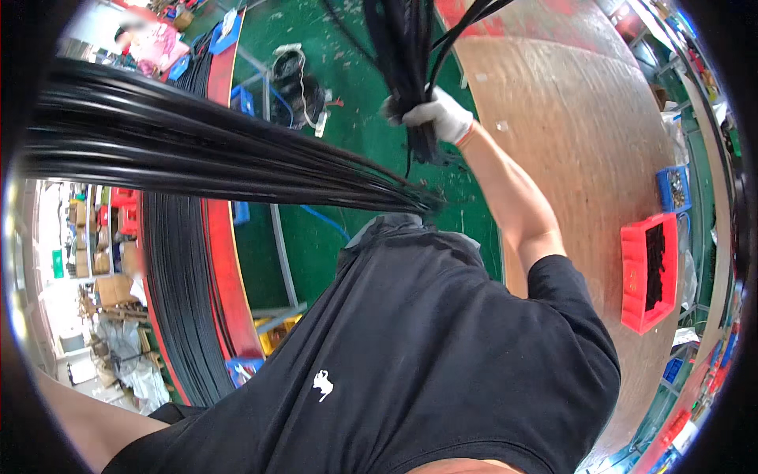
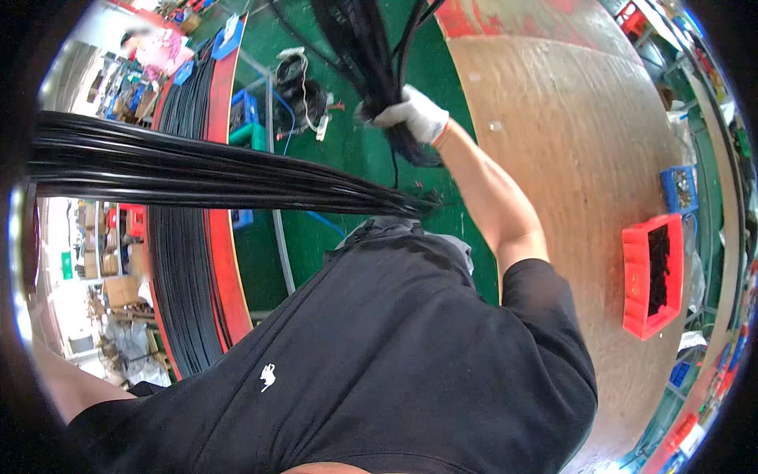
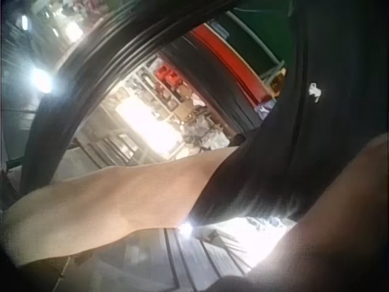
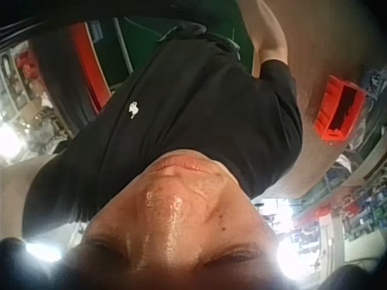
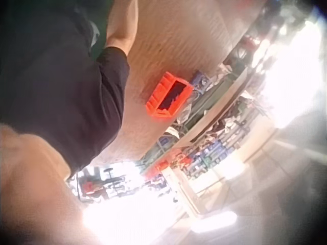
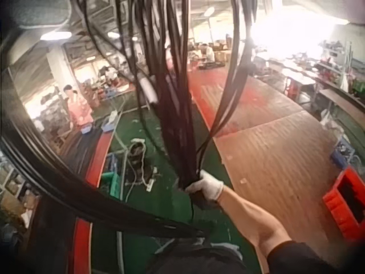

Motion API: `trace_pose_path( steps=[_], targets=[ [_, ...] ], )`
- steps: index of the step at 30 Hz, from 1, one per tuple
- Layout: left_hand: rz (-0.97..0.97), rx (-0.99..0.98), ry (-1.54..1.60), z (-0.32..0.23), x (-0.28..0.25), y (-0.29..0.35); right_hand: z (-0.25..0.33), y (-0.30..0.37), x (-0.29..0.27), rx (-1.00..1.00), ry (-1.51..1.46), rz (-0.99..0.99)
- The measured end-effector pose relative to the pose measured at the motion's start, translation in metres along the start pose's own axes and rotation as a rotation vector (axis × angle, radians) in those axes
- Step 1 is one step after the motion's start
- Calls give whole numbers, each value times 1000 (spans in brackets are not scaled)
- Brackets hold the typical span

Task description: The recorder is seen assembling electrical connectors onto thick black cables and then organizing the cables on a table.

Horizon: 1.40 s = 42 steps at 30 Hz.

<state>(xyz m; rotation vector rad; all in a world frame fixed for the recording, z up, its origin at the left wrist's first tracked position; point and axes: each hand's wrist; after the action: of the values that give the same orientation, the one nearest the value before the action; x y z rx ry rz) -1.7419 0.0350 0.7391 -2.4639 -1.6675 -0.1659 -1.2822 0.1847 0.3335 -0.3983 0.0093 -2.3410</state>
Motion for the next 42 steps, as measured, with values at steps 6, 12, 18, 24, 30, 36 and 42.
trace_pose_path(
  steps=[6, 12, 18, 24, 30, 36, 42],
  targets=[
    [182, 65, 132, -59, 200, -130, -71, -111, -9, 89, 154, 279],
    [317, 130, 219, -99, 388, -227, -72, -183, -50, 266, -290, 592],
    [399, 184, 247, -96, 583, -296, -175, -310, -151, 332, -486, 573],
    [417, 225, 202, -99, 786, -373, -137, -506, -223, 125, -307, 979],
    [406, 163, 172, -76, 935, -505, -56, -637, -316, 256, -497, 996],
    [423, 174, 192, -71, 1011, -700, -38, -778, -379, 276, -643, 864],
    [505, 197, 208, -24, 1078, -849, -26, -956, -458, 334, -632, 937]
  ],
)
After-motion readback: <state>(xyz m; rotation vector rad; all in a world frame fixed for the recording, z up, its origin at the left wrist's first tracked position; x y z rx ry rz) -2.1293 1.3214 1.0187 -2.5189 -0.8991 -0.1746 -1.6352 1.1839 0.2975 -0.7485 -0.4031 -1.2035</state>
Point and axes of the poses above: each hand's wrist, its own y-axis away from the middle knuckle, its own x-axis out of the palm, z = x × y, and after that the axes turned 4 degrees about -z, right-handed
